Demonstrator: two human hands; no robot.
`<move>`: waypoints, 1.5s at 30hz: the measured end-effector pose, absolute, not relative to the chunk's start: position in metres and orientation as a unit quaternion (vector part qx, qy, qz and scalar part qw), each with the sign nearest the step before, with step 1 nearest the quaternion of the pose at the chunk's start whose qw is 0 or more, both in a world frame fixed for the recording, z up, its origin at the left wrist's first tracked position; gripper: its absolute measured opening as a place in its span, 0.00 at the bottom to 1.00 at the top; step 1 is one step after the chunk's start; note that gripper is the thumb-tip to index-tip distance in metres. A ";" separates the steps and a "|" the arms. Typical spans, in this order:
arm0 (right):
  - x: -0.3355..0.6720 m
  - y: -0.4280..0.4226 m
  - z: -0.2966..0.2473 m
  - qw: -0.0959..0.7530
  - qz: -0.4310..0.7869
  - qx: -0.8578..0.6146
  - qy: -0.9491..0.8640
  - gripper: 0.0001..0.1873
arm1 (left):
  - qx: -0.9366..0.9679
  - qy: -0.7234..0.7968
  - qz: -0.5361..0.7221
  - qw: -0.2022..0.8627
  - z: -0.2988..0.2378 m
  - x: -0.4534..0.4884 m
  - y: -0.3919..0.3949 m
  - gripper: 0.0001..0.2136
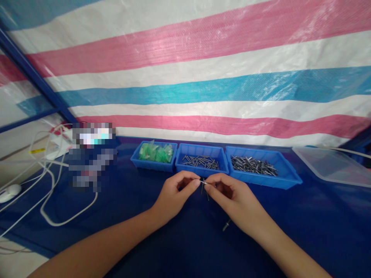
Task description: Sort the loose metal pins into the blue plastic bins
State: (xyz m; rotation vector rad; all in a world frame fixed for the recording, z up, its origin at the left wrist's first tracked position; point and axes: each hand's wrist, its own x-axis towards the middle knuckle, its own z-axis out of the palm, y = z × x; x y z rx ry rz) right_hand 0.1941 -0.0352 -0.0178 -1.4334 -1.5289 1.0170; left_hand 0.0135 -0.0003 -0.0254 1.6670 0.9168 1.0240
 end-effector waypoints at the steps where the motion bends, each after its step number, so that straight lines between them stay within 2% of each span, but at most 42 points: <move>1: 0.196 -0.035 -0.017 0.401 0.394 -0.568 -0.600 0.18 | 0.688 0.379 0.415 0.459 -0.025 0.013 0.000 0.09; 10: 0.204 -0.037 -0.006 0.412 0.285 -0.565 -0.656 0.14 | 0.821 0.347 0.352 0.288 -0.020 0.012 -0.002 0.10; 15: 0.236 -0.027 0.002 0.453 0.166 -0.650 -0.587 0.14 | 0.887 0.322 0.276 0.181 -0.020 0.009 -0.005 0.15; 18: 0.260 -0.019 0.001 0.400 0.052 -0.727 -0.556 0.17 | 0.913 0.299 0.235 0.149 -0.022 0.009 -0.008 0.14; 22: 0.276 -0.011 -0.008 0.304 -0.060 -0.704 -0.639 0.19 | 0.922 0.308 0.197 0.127 -0.026 0.010 -0.009 0.12; 27: 0.268 -0.011 -0.012 0.314 -0.058 -0.669 -0.671 0.18 | 0.922 0.322 0.186 0.112 -0.027 0.011 -0.007 0.09; 34: 0.237 -0.026 0.000 0.363 -0.125 -0.573 -0.724 0.11 | 0.914 0.348 0.184 0.099 -0.028 0.010 -0.004 0.10; 37: 0.220 -0.032 0.000 0.368 -0.095 -0.526 -0.761 0.09 | 0.906 0.363 0.193 0.102 -0.027 0.010 -0.001 0.10; 41: 0.203 -0.036 -0.004 0.321 -0.005 -0.479 -0.817 0.09 | 0.885 0.369 0.238 0.155 -0.023 0.010 0.003 0.11; 45: 0.194 -0.037 -0.010 0.281 0.043 -0.457 -0.843 0.09 | 0.835 0.351 0.337 0.258 -0.020 0.011 0.004 0.11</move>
